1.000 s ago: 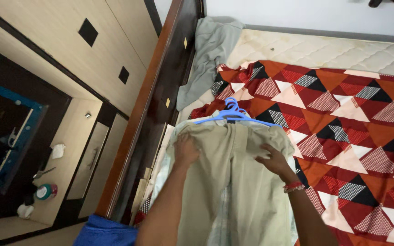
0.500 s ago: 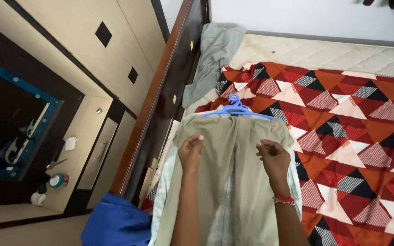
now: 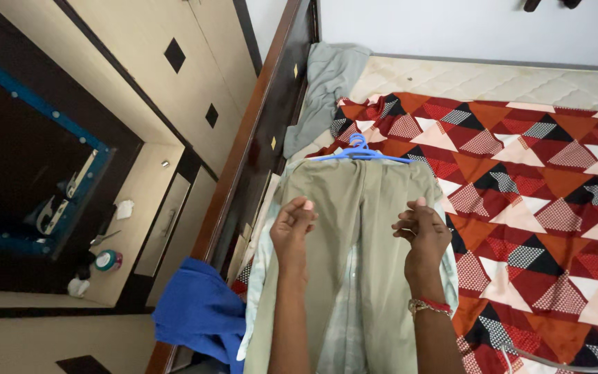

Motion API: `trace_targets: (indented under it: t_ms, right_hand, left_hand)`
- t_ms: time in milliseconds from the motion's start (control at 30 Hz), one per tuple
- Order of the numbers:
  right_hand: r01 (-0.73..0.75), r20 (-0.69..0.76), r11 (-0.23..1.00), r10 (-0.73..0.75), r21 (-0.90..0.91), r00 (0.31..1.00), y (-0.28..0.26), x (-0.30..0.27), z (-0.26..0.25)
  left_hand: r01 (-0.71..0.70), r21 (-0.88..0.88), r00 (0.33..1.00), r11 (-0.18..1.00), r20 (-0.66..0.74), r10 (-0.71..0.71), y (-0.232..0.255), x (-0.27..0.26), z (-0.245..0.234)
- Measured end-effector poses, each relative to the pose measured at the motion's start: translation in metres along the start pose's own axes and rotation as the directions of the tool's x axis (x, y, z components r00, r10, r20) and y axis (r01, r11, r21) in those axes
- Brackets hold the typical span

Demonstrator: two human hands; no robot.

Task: The person removes several garments from a wardrobe, including trousers, a polo shirt, a sweatshirt, and jeans, each on a blue hanger. They place each item on the bed in sequence, then close the wardrobe doors.

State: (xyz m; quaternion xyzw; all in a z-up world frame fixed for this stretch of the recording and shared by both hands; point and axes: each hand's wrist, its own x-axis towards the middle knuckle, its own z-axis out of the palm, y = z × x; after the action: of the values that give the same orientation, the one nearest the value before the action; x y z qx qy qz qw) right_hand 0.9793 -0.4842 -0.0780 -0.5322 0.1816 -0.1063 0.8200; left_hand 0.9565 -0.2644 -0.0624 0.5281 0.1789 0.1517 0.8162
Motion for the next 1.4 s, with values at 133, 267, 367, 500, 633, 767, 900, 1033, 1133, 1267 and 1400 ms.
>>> trace_targets:
  t_ms: [133,267,367,500,633,767,900,1033,1133,1267,1400]
  right_hand:
    - [0.023,0.071,0.999,-0.025,0.024,0.997,-0.009,-0.021,-0.004]
    - [-0.005,0.119,1.000,0.003,0.021,0.993,-0.015,-0.037,-0.009]
    - [0.011,0.146,1.000,-0.013,0.010,0.989,-0.022,-0.042,-0.016]
    - [0.035,0.231,0.999,-0.044,0.041,0.972,-0.028,-0.048,-0.029]
    - [0.042,0.260,0.999,-0.045,0.019,0.965,-0.032,-0.057,-0.043]
    - [0.037,0.288,0.999,-0.039,0.013,0.957,-0.037,-0.069,-0.065]
    - [-0.029,0.306,0.999,0.023,0.014,0.952,-0.042,-0.081,-0.086]
    - [-0.100,0.324,0.994,0.084,0.033,0.942,-0.038,-0.099,-0.110]
    - [-0.166,0.359,0.986,0.143,0.032,0.922,-0.031,-0.118,-0.127]
    - [-0.222,0.406,0.975,0.202,0.001,0.891,-0.026,-0.142,-0.137]
    - [-0.235,0.441,0.972,0.215,-0.009,0.871,-0.025,-0.158,-0.139]
  left_hand:
    - [-0.006,-0.005,0.999,1.000,0.048,0.007,0.011,-0.020,-0.005]
    - [-0.029,-0.044,0.999,0.999,0.031,0.030,0.018,-0.037,-0.010]
    - [-0.061,-0.057,0.998,0.997,0.008,0.062,0.020,-0.050,-0.011]
    - [-0.101,-0.094,0.994,0.990,-0.041,0.098,0.020,-0.068,-0.011]
    - [-0.100,-0.095,0.989,0.990,-0.121,0.089,0.022,-0.095,-0.008]
    - [-0.119,-0.097,0.985,0.988,-0.139,0.105,0.021,-0.132,-0.001]
    - [-0.126,-0.094,0.976,0.988,-0.191,0.106,0.017,-0.171,0.002]
    - [-0.157,-0.075,0.958,0.985,-0.252,0.133,0.007,-0.220,-0.007]
    - [-0.166,-0.060,0.944,0.984,-0.298,0.141,0.000,-0.257,-0.017]
    - [-0.187,-0.033,0.920,0.982,-0.355,0.163,0.002,-0.295,-0.027]
    - [-0.240,-0.001,0.893,0.971,-0.394,0.220,0.007,-0.322,-0.037]
